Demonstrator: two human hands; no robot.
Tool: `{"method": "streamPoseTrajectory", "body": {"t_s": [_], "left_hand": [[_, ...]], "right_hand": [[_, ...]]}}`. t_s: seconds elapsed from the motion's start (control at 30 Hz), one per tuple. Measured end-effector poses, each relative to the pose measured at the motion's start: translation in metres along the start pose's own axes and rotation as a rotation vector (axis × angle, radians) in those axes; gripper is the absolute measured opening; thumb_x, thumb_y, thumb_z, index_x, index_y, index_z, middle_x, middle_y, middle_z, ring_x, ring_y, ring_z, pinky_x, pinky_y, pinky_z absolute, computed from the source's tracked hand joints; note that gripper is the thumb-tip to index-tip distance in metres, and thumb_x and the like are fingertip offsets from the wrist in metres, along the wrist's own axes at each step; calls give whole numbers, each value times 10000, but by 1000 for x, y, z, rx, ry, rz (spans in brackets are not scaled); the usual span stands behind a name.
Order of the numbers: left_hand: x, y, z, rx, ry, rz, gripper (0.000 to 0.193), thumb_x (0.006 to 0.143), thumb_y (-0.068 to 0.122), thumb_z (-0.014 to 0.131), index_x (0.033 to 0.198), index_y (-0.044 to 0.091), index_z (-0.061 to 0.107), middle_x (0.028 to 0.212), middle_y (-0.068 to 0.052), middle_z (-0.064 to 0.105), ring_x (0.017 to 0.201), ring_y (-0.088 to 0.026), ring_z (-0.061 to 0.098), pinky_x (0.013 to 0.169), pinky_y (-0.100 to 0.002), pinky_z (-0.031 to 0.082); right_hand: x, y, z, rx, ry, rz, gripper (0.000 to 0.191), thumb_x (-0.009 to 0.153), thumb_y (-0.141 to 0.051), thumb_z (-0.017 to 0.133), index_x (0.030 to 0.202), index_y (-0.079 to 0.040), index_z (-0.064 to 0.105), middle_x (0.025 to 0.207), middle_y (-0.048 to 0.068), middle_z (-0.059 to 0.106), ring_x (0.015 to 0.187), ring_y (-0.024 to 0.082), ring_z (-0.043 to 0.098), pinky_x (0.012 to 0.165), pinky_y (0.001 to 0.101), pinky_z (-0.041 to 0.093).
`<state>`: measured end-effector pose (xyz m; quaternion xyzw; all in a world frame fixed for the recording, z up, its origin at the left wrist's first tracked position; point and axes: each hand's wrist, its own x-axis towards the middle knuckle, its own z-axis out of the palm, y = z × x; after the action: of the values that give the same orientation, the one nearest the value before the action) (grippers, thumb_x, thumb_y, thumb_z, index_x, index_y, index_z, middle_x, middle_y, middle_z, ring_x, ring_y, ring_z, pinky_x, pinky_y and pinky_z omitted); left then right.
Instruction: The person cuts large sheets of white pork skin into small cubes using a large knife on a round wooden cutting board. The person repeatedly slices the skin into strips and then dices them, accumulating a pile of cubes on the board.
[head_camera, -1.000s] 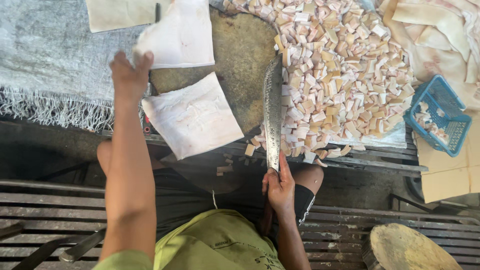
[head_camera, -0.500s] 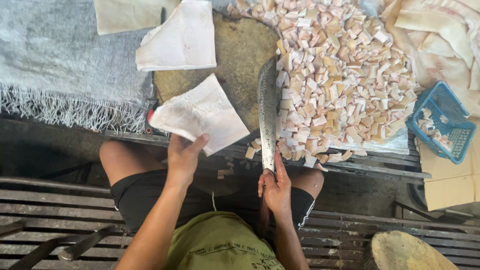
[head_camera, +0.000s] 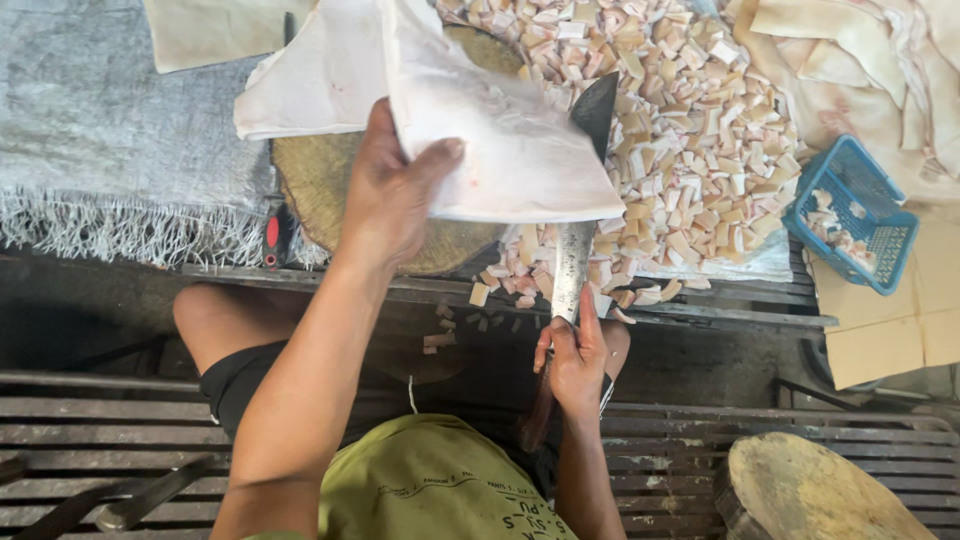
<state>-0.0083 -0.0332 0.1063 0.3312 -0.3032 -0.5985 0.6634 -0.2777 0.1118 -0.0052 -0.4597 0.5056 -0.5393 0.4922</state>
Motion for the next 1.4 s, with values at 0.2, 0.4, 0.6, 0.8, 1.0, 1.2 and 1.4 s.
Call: {"method": "streamPoseTrajectory", "body": {"t_s": [0.2, 0.4, 0.6, 0.8, 1.0, 1.2, 1.4], "left_hand": [[-29, -46, -64, 263, 151, -101, 453, 912, -89, 601, 1315, -33, 403, 1253, -201, 627, 1113, -239, 684, 953, -344, 599], [-46, -115, -94, 93, 408, -116, 354, 940, -51, 572, 1231, -24, 372, 1162, -156, 589, 983, -231, 656, 798, -372, 630], [-28, -128, -84, 69, 485, 14, 379, 947, -54, 578, 1274, -6, 392, 1157, -141, 579, 982, -195, 619, 811, -327, 571], [-34, -122, -88, 182, 409, 46, 419, 941, -29, 601, 1294, -19, 374, 1184, -140, 589, 1037, -189, 626, 900, -318, 550], [-46, -108, -107, 472, 262, -32, 604, 836, 2, 768, 1275, -30, 355, 1195, -162, 592, 1064, -196, 629, 920, -316, 548], [-47, -117, -110, 359, 262, -67, 622, 830, -18, 779, 1269, -32, 339, 1200, -154, 580, 1087, -201, 631, 931, -309, 557], [-41, -103, -108, 214, 274, -166, 636, 800, -77, 757, 1286, -32, 349, 1176, -180, 623, 1020, -229, 676, 843, -346, 606]], "right_hand": [[-9, -8, 1, -167, 1, 24, 708, 991, 38, 449, 1657, -94, 250, 735, 33, 560, 544, 95, 504, 470, 243, 464], [-24, -8, 20, -742, -24, -15, 656, 974, -27, 577, 1595, -143, 399, 718, 137, 656, 585, 222, 640, 540, 346, 537], [-16, -7, 33, -969, -109, -385, 633, 929, -9, 580, 1537, -105, 434, 1031, 265, 719, 815, 439, 706, 659, 474, 574], [-9, -2, 38, -1036, -168, -320, 674, 917, -5, 602, 1557, -127, 430, 957, 243, 724, 785, 442, 693, 665, 509, 554], [-18, -74, 7, -870, -23, -567, 679, 1052, -42, 552, 1667, -166, 292, 904, 86, 755, 687, 136, 709, 623, 289, 619], [-5, -52, 23, -1407, 362, -1117, 661, 1020, -14, 503, 1633, 9, 255, 1108, 316, 674, 811, 427, 716, 746, 488, 601], [-29, -18, 30, -1063, -229, -188, 685, 908, -2, 575, 1562, -61, 379, 879, 272, 697, 745, 462, 673, 639, 522, 513]]}}
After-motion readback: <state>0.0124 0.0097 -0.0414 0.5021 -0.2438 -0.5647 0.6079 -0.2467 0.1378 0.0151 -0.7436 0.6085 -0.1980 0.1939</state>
